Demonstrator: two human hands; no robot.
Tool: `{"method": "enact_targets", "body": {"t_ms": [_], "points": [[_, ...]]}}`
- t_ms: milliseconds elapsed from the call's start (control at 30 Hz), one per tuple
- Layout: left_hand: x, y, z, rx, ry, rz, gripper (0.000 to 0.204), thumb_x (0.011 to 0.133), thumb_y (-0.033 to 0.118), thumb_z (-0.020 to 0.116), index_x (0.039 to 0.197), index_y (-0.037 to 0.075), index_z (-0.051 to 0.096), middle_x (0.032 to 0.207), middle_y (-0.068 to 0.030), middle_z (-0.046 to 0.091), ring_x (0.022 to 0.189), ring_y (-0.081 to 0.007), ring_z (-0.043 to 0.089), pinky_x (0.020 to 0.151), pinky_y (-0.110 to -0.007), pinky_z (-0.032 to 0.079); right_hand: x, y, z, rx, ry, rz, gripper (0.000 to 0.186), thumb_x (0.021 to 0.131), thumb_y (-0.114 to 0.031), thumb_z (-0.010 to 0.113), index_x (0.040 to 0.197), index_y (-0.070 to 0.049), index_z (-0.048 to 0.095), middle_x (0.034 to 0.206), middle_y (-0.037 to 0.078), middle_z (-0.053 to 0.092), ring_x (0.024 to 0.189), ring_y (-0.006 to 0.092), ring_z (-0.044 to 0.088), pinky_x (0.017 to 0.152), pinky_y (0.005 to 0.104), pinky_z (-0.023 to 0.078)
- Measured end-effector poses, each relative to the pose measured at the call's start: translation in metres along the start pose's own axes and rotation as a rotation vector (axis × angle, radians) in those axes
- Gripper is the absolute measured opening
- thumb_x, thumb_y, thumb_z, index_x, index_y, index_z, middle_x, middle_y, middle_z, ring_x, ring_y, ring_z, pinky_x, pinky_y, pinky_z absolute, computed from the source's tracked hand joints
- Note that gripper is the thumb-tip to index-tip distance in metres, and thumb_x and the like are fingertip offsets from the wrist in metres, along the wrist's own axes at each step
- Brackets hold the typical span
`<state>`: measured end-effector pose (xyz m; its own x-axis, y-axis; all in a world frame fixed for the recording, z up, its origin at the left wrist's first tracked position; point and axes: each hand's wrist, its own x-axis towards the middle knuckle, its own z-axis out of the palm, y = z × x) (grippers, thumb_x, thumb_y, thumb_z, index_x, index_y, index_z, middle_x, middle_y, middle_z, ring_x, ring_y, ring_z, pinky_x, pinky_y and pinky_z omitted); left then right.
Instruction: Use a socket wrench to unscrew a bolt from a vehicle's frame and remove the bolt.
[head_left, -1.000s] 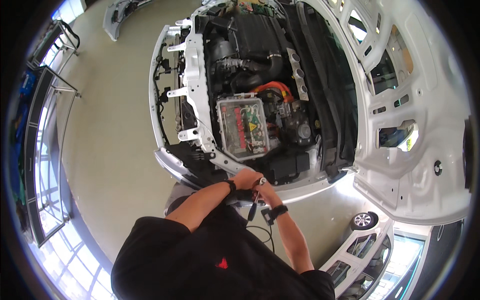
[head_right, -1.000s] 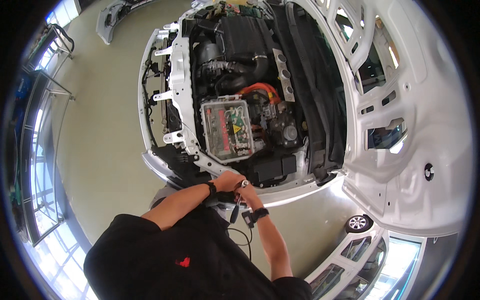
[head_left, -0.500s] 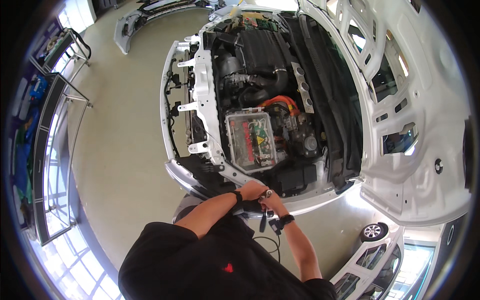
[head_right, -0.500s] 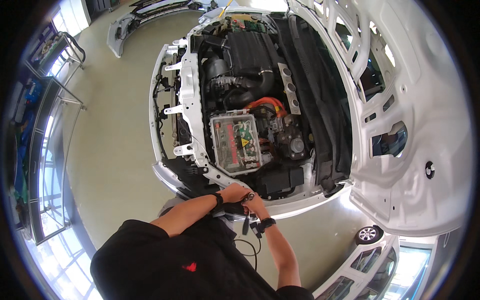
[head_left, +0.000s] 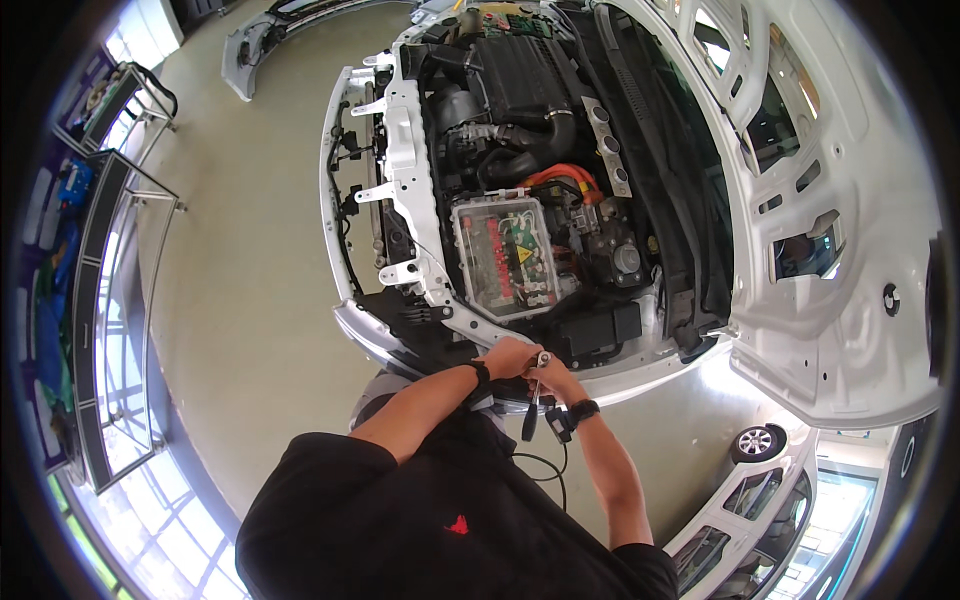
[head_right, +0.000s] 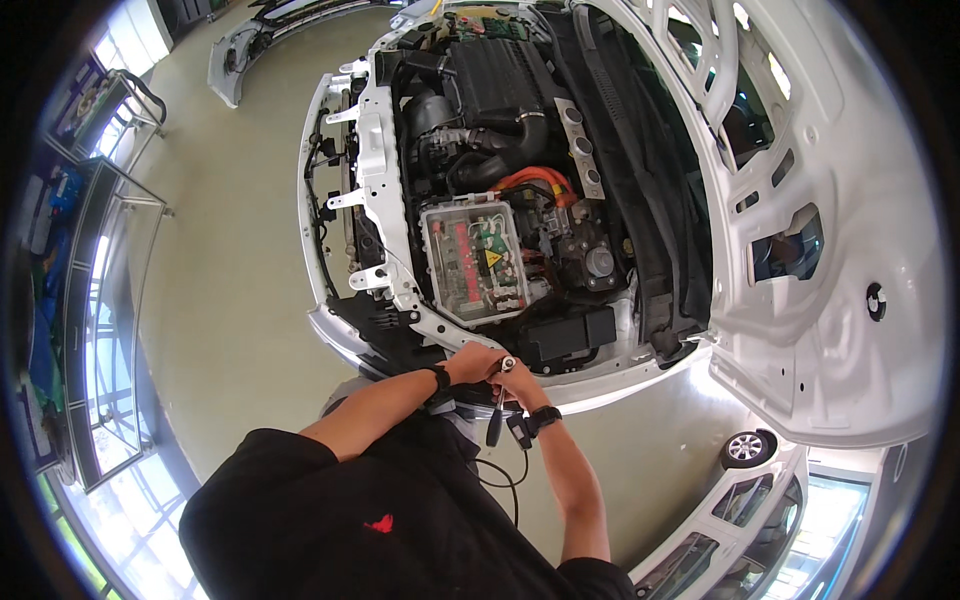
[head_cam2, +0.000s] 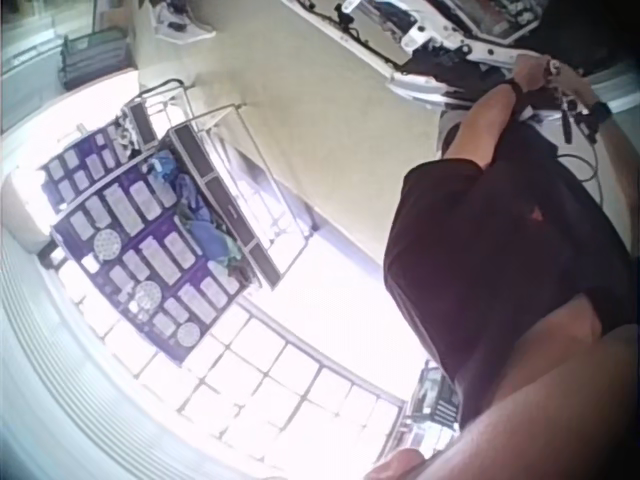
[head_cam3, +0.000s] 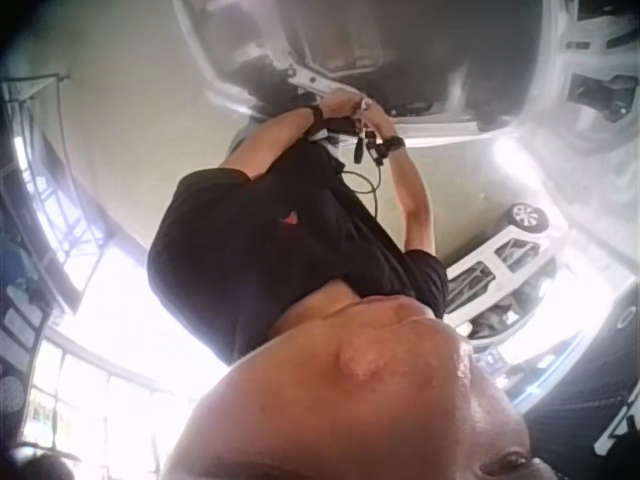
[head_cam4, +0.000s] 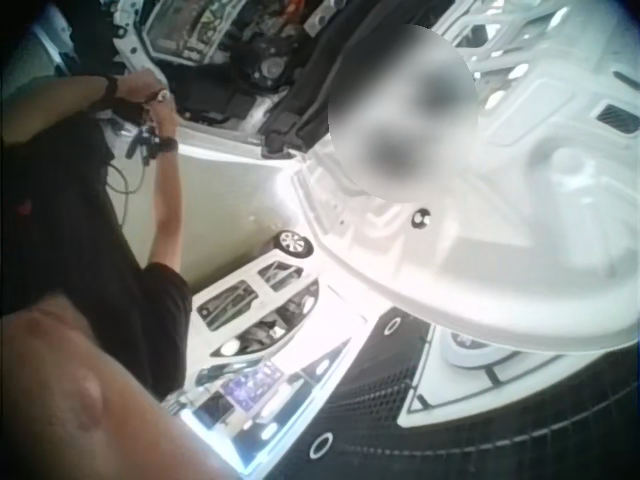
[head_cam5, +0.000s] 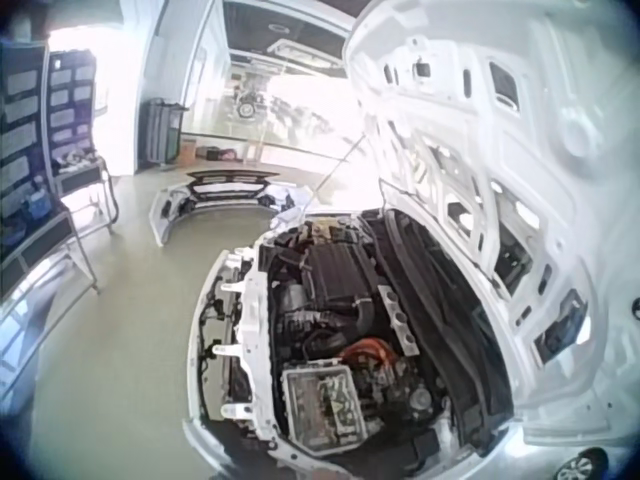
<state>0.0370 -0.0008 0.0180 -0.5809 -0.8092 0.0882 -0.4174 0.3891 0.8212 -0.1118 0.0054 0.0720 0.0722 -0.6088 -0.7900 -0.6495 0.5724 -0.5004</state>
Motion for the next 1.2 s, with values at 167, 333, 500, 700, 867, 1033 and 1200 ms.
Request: {"method": "enact_targets", "body": {"t_ms": [167, 333, 500, 700, 867, 1033, 1200], "points": [[-0.003, -0.002, 0.007, -0.116, 0.095, 0.101, 0.017, 0.075, 0.016, 0.057, 0.091, 0.013, 0.057, 0.074, -0.0098, 0.062, 0.069, -0.0334, 0.059, 0.06, -0.041, 0.045, -0.007, 0.008, -0.004, -0.648, 0.351, -0.312, 0.023, 0.069, -0.004, 0.066, 0.088, -0.006, 0.054, 0.065, 0.006, 0.056, 0.057, 0.0166, 0.058, 0.048, 0.0337, 0.048], [0.003, 0.003, 0.006, -0.059, 0.076, 0.11, 0.019, 0.075, 0.018, 0.057, 0.093, 0.013, 0.057, 0.07, -0.0102, 0.061, 0.063, -0.0324, 0.058, 0.055, -0.042, 0.044, 0.003, 0.014, -0.011, -0.026, 0.029, 0.012, 0.018, 0.07, -0.007, 0.063, 0.086, -0.007, 0.055, 0.066, 0.006, 0.056, 0.054, 0.0173, 0.056, 0.049, 0.0345, 0.048], [0.003, 0.006, 0.0, -0.019, 0.044, -0.009, 0.013, 0.075, 0.017, 0.056, 0.088, 0.012, 0.056, 0.073, -0.0106, 0.061, 0.069, -0.0329, 0.059, 0.06, -0.042, 0.045, -0.002, 0.006, 0.003, 0.25, 0.028, 0.144, 0.029, 0.069, -0.006, 0.065, 0.096, -0.006, 0.054, 0.07, 0.006, 0.057, 0.055, 0.0166, 0.057, 0.048, 0.0331, 0.05], [0.006, -0.001, 0.01, -0.138, 0.124, 0.15, 0.019, 0.071, 0.017, 0.063, 0.09, 0.013, 0.058, 0.068, -0.0089, 0.06, 0.065, -0.0318, 0.058, 0.056, -0.04, 0.044, -0.01, -0.001, -0.007, -0.793, 0.474, -0.184, 0.061, 0.062, -0.011, 0.071, 0.115, -0.005, 0.043, 0.085, 0.024, 0.061, 0.076, 0.035, 0.062, 0.071, 0.0458, 0.047], [0.011, 0.003, 0.01, 0.04, 0.072, 0.027, 0.017, 0.073, 0.019, 0.061, 0.088, 0.011, 0.057, 0.066, -0.0088, 0.059, 0.064, -0.0314, 0.058, 0.055, -0.041, 0.043, 0.004, 0.014, -0.012, -0.228, 0.183, 0.026, 0.062, 0.068, -0.015, 0.067, 0.122, -0.005, 0.038, 0.084, 0.02, 0.062, 0.072, 0.0346, 0.062, 0.068, 0.044, 0.049], [0.01, 0.001, 0.011, -0.095, 0.08, 0.083, 0.014, 0.073, 0.019, 0.059, 0.083, 0.009, 0.055, 0.065, -0.0112, 0.058, 0.064, -0.0331, 0.057, 0.056, -0.042, 0.043, -0.006, 0.013, -0.001, -0.708, 0.426, -0.126, 0.063, 0.07, -0.015, 0.065, 0.125, -0.006, 0.037, 0.091, 0.021, 0.061, 0.081, 0.0369, 0.06, 0.074, 0.0432, 0.048], [0.012, -0.006, 0.014, -0.088, 0.039, 0.15, 0.016, 0.074, 0.019, 0.058, 0.089, 0.012, 0.057, 0.066, -0.0108, 0.059, 0.062, -0.0328, 0.057, 0.054, -0.043, 0.043, -0.011, -0.004, -0.01, -0.884, 0.432, -0.151, 0.054, 0.072, -0.019, 0.067, 0.118, -0.008, 0.041, 0.082, 0.018, 0.062, 0.076, 0.032, 0.062, 0.067, 0.0421, 0.05]]}}
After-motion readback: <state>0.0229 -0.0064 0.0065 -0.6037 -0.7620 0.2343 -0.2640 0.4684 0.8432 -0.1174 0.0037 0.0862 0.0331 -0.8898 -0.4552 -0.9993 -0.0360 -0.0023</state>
